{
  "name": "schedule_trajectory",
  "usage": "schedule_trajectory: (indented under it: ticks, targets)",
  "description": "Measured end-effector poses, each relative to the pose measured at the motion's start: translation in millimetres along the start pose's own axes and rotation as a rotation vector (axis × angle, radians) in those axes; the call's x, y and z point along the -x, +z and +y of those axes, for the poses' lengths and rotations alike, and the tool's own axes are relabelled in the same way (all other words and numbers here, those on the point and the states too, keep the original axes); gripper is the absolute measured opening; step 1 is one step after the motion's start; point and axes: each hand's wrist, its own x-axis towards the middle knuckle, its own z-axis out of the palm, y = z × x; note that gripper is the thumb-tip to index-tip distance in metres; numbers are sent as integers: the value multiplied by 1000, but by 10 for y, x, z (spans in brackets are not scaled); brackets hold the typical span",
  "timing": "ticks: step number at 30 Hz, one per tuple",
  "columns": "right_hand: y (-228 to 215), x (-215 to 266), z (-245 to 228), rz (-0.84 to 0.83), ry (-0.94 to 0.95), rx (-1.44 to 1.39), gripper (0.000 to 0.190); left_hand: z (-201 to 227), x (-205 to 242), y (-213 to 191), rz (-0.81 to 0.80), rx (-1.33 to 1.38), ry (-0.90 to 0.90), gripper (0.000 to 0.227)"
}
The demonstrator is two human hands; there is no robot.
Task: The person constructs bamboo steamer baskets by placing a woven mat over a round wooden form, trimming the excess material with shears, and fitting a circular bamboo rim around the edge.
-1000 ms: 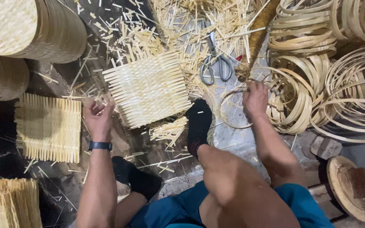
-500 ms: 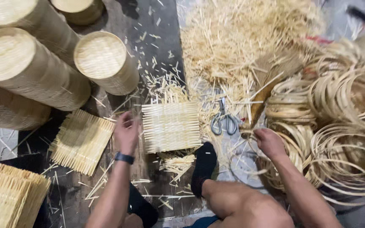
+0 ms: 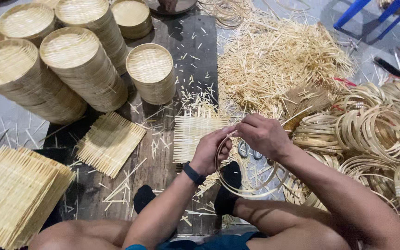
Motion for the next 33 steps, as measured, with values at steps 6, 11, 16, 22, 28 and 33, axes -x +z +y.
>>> schedule_trajectory:
  ticks: [6,11,16,22,28,33]
  targets:
    - [-75,363,204,-15,182,-96,12,19,-86,-490,127,28,65,32]
    - [-306,1578,1065,69,780,223,22,398,-44,-812,132,169,249,25]
    - [-189,3421,1554,105,1397,363,47,591,159,-719,221,133,240,26]
    - [-310,3279,1324,176,1210,199,41,445,221,-501,194,-197,247,22]
    - [-293,1147,145,147,286,-28,48,-42,207,-5,-3,-298,67,13]
    - [-150,285,-405,117,145,-106,16,-10,367,56,-34,-116,29,13]
